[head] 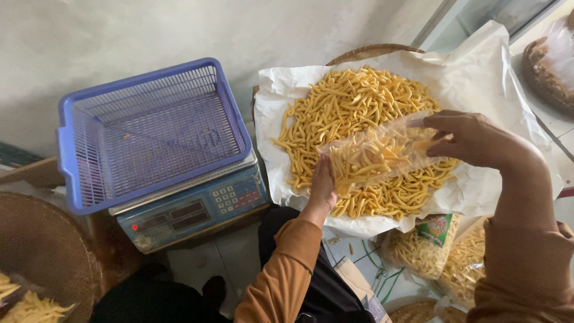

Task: The person sits on the floor and fills clear plastic bags with fried snack sticks taken by hand from a large pile on paper. They weigh each filled bag on a digital scale, adjust the contents, and set filled bags aside with other completed bags.

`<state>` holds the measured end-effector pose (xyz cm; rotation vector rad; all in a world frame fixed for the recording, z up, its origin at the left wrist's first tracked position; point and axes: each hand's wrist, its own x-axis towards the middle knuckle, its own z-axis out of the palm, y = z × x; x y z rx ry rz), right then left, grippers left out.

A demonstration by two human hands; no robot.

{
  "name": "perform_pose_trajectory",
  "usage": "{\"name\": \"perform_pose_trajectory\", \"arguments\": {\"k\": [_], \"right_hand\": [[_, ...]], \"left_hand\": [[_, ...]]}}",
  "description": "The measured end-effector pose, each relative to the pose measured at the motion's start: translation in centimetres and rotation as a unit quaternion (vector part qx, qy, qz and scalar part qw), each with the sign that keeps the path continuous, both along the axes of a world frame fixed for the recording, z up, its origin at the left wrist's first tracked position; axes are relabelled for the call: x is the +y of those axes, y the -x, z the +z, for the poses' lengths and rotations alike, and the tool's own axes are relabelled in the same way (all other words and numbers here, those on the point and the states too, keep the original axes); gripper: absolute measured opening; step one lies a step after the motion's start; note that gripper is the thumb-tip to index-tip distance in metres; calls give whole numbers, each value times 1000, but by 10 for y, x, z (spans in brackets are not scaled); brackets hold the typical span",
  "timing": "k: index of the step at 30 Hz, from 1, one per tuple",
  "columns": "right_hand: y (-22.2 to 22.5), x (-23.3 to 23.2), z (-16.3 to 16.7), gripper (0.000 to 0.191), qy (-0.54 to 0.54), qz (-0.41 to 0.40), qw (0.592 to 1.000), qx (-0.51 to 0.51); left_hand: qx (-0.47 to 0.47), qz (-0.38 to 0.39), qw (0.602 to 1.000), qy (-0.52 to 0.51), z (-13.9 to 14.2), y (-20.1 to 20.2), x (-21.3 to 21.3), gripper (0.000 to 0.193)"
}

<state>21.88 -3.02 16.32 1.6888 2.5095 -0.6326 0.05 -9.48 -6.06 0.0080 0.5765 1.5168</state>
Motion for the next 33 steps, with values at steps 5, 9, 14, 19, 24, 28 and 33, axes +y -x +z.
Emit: {"name": "perform_pose_trajectory", "arguments": {"k": [5,9,14,19,24,28,33], "right_hand": [[2,0,-5,39,-13,-32,999,2],[-6,-4,1,31,-42,-17,993,109],[2,4,-15,34,4,-48,985,167],[26,5,-32,56,89,68,989,93],[47,2,-8,76,225,31,969,102],[57,-5,2,78,216,-3,973,80],[62,-8,-8,45,36,-91,989,115]], "left_hand": [[25,-3,998,-53,7,1,-4,49],[44,4,998,-43,6,2,-4,48],[80,-26,996,-7,4,2,-3,49],[69,-87,989,-102,7,3,-10,53],[14,-107,975,-193,12,4,-14,67],[-36,-114,979,-165,11,1,-12,76],[-44,-122,980,-148,3,-1,-11,70]]}}
